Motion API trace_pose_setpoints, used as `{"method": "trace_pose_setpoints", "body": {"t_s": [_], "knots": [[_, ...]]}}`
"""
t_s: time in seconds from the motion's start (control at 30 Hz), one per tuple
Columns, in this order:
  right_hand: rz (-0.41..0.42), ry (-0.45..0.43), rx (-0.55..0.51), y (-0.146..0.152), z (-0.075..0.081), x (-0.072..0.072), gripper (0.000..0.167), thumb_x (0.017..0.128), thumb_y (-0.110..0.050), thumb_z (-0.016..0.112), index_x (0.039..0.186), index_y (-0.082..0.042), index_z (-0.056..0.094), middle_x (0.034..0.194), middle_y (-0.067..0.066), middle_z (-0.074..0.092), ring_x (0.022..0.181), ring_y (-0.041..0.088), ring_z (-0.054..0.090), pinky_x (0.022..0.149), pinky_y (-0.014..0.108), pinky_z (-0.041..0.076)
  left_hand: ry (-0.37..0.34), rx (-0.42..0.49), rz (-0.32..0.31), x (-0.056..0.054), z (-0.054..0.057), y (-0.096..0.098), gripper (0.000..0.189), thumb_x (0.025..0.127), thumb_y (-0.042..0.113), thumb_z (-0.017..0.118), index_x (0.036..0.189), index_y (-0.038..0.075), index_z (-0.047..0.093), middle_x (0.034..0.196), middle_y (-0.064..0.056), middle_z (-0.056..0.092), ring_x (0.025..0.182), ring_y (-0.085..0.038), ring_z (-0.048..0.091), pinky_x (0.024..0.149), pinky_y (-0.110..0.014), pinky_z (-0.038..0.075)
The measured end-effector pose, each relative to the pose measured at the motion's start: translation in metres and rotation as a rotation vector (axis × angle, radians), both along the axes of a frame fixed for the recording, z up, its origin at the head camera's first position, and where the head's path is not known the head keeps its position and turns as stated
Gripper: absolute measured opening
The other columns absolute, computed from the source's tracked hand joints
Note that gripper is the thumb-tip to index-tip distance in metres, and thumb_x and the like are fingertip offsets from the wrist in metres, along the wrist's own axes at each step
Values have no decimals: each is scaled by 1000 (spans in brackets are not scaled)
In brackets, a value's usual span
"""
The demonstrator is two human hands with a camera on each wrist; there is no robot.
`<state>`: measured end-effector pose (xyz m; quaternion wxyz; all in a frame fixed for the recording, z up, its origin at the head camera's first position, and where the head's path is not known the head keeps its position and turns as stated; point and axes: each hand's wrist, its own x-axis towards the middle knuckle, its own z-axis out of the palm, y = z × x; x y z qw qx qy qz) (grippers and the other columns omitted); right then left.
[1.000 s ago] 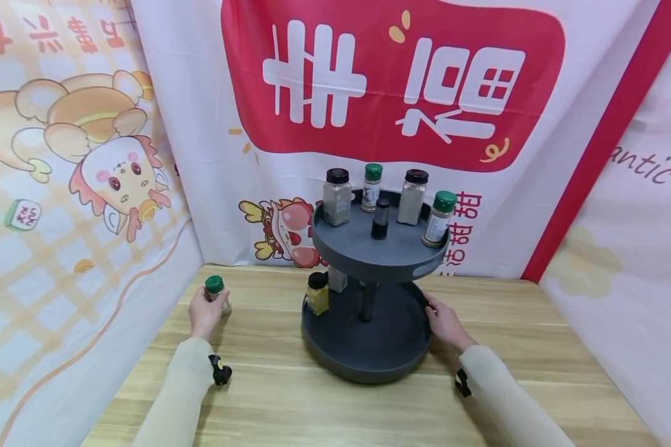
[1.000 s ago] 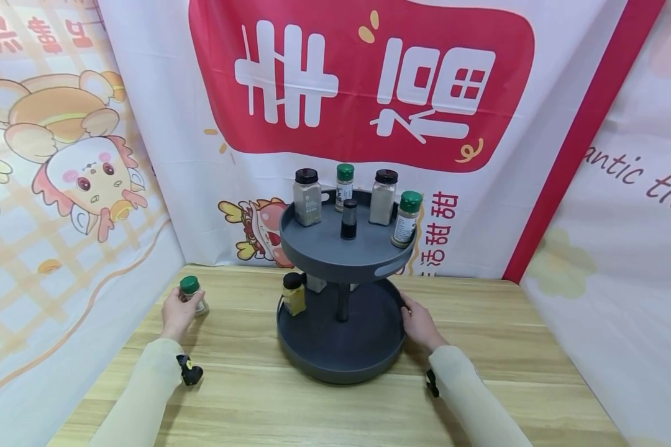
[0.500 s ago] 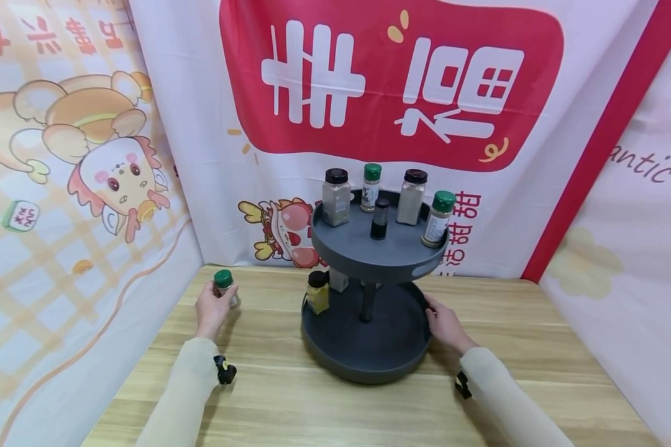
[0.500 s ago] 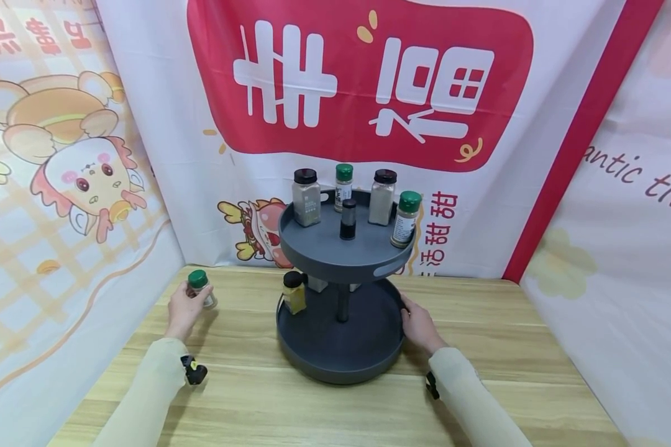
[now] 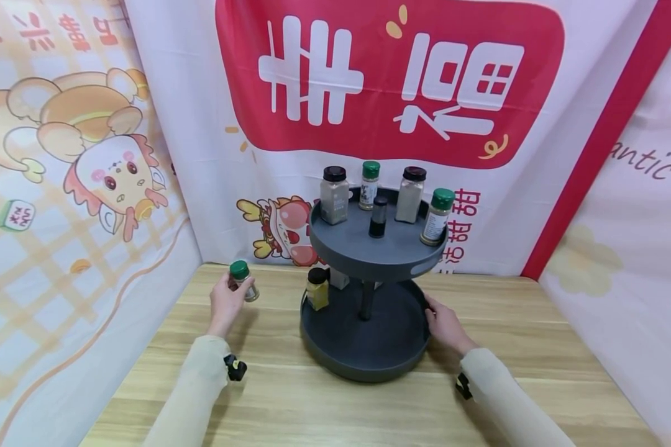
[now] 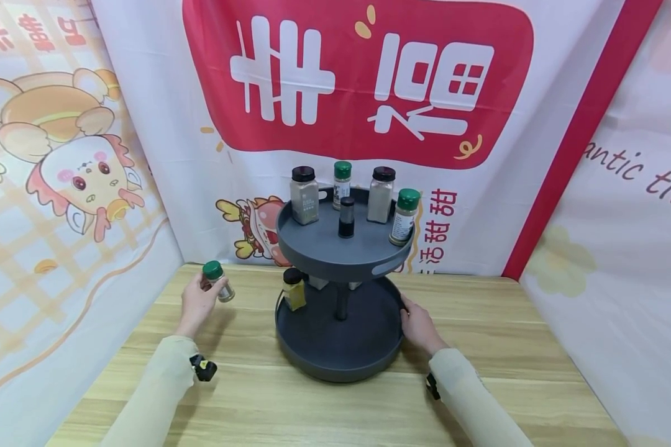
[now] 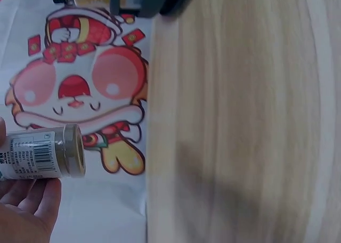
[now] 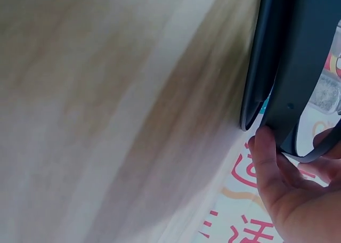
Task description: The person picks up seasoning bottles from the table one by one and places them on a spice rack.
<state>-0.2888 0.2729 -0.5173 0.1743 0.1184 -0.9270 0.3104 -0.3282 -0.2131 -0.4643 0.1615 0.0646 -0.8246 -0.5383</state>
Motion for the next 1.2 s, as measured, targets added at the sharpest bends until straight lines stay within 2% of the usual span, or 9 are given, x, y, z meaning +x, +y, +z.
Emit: {"method": "trace_pose_setpoints", "body": {"t_s": [0.3,0.57,0.93,1.2], "knots": [[-11,-29,55,-1,0,4,42,92,3,50,131,16,44,119,36,54,107,46,55,91,55,42,25,-59,-56,11,14,22,44,88,35,67,114,1,56,109,-21,64,99,-31,59,87,-43,47],[-18,-37,72,-5,2,10,42,92,3,49,131,16,43,121,36,52,109,47,53,93,55,41,67,-98,-73,14,18,35,41,88,36,67,110,3,58,101,-18,66,93,-29,60,81,-42,48],[-57,-36,83,-10,2,15,41,91,2,50,129,18,44,122,36,52,110,47,53,93,54,41,81,-41,-120,19,23,51,46,86,39,68,113,3,58,103,-18,65,94,-29,60,82,-41,48],[-78,-54,96,-13,5,20,41,90,3,50,128,19,43,119,38,51,108,48,53,92,55,41,89,-40,-159,20,29,64,45,85,42,68,111,6,59,101,-14,66,93,-27,60,82,-41,48]]}}
